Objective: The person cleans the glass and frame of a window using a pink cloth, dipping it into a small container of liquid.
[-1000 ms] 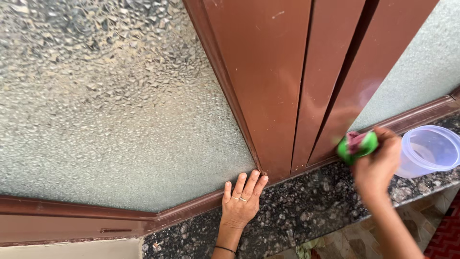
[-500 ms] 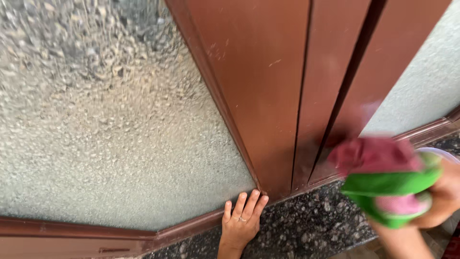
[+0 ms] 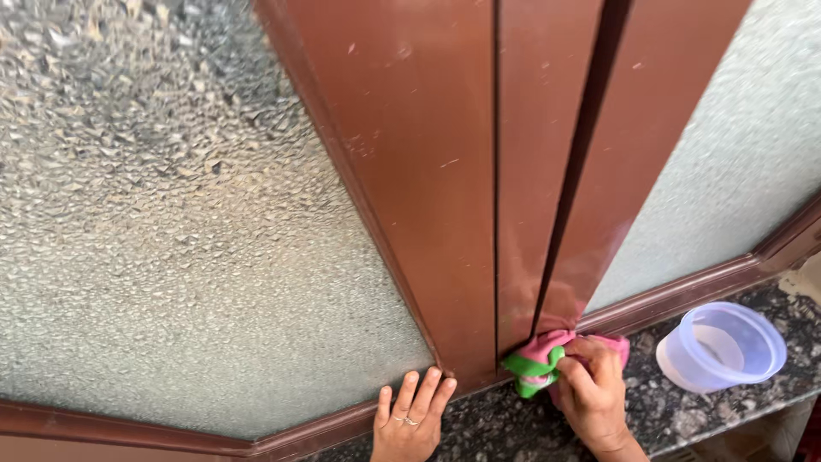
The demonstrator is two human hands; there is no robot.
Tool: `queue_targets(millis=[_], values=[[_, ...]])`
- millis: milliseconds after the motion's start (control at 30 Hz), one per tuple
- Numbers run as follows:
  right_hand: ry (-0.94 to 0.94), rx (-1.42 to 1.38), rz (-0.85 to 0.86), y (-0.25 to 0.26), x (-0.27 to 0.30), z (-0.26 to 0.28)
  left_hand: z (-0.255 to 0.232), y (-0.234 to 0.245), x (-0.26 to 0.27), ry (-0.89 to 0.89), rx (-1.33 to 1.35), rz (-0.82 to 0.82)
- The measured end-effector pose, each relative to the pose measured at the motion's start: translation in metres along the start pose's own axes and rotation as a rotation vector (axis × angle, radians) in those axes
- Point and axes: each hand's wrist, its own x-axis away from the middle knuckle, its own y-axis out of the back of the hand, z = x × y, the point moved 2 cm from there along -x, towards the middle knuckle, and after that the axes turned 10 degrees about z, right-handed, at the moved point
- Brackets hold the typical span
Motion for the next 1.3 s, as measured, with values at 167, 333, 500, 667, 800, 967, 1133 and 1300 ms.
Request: queue_targets(millis=[167, 333, 500, 667, 800, 967, 1133, 1300], values=[[0.200, -0.076, -0.213, 0.054, -0.067, -0.008, -0.007, -0.002, 0.004, 0.003, -0.021, 0.014], [0.346, 0.166, -0.452, 0.126, -0.187, -0.022, -0.018, -0.005, 0.020, 0.044, -0.009, 0.182], [0.316, 0.263, -0.499, 0.162, -0.254, -0.024, -0.021, -0.009, 0.017, 0.063, -0.016, 0.190], [0.332, 0.105, -0.413, 0.110, -0.162, -0.018, -0.022, -0.014, 0.020, 0.078, 0.009, 0.228], [0.413, 0.005, -0.260, 0.076, -0.102, -0.014, -0.018, -0.012, 0.009, 0.042, 0.000, 0.108], [0.493, 0.050, -0.231, 0.082, -0.110, -0.005, -0.019, -0.011, 0.017, 0.040, 0.024, 0.119], [0.521, 0.174, -0.508, 0.133, -0.225, 0.029, -0.018, -0.010, 0.019, 0.048, -0.016, 0.144], [0.396, 0.247, -0.494, 0.163, -0.287, 0.041, -0.017, -0.004, 0.020, 0.056, 0.019, 0.205]])
